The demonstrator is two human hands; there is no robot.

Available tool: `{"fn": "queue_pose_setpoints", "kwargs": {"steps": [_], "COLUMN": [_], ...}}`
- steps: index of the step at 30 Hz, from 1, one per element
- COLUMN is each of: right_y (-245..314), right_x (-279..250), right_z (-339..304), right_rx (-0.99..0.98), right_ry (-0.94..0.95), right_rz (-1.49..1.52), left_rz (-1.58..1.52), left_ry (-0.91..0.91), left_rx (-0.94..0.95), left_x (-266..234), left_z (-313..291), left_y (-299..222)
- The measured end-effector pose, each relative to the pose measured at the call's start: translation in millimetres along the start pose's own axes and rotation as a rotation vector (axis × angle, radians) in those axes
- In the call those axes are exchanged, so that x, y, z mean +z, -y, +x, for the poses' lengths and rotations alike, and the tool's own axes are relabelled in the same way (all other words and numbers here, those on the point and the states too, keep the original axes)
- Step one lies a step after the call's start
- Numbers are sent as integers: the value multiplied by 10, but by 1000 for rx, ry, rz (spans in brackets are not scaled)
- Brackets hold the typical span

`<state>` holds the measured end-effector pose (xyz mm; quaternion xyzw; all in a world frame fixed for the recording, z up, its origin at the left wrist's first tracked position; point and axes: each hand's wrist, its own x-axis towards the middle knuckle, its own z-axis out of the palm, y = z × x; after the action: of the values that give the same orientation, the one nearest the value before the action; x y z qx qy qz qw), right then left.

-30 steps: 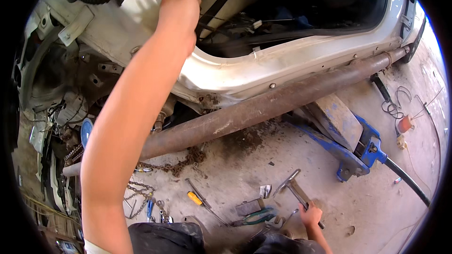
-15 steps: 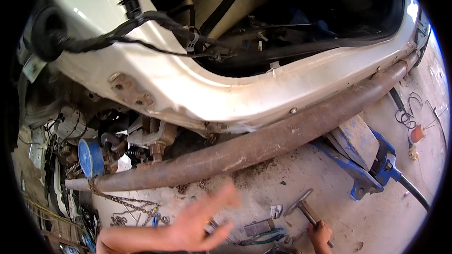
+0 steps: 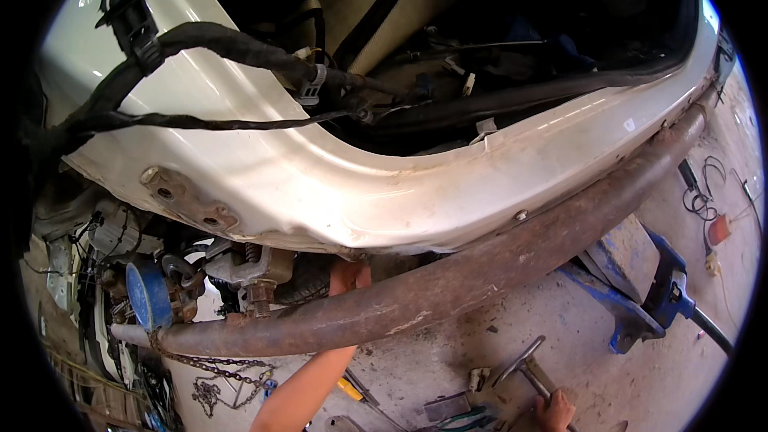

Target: The person uses a hammer to repeatedly strike a metal bar attached to the front frame of a white car. They also use a pry bar to adjust the car's body panel near the door frame. The person works on the front bumper area and the side door frame, using chains and a blue pulley system to assist in the repair.

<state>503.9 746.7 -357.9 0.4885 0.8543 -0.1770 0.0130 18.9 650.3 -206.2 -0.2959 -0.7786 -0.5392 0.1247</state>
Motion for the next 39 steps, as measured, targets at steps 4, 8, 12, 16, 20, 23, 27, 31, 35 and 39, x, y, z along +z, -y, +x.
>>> {"fn": "queue_pose_setpoints", "kwargs": {"steps": [4,8,12,16,20,23,27,31,35,39], "right_y": [9,12,-6,88,106,122,121,62,89,150], "right_x": [41,82,83,20,-12,-61,-19,38,22,-18], "right_z": [-3,-5,17,23,31,36,38,28,14,18], "right_rx": [24,73,86,35,9,1,-14,-2,-7,-17], "right_ry": [-41,-4,5,-5,8,21,21,17,-1,3], "right_rz": [77,33,5,-43,-87,-124,-141,-155,-141,-120], "left_rz": [-2,129,118,110,157,203,156,127,85,274], "left_ry": [123,62,25,-68,-136,-168,-140,-192,-48,-114], "left_rx": [-179,25,-39,13,164,232,144,246,0,215], "left_x": [-31,-33,61,117,119,121,144,81,21,-44], "left_z": [325,353,306,374,420,471,425,492,454,487], "left_y": [-325,-112,-87,-129,-146,-115,-46,-130,-163,-104]}}
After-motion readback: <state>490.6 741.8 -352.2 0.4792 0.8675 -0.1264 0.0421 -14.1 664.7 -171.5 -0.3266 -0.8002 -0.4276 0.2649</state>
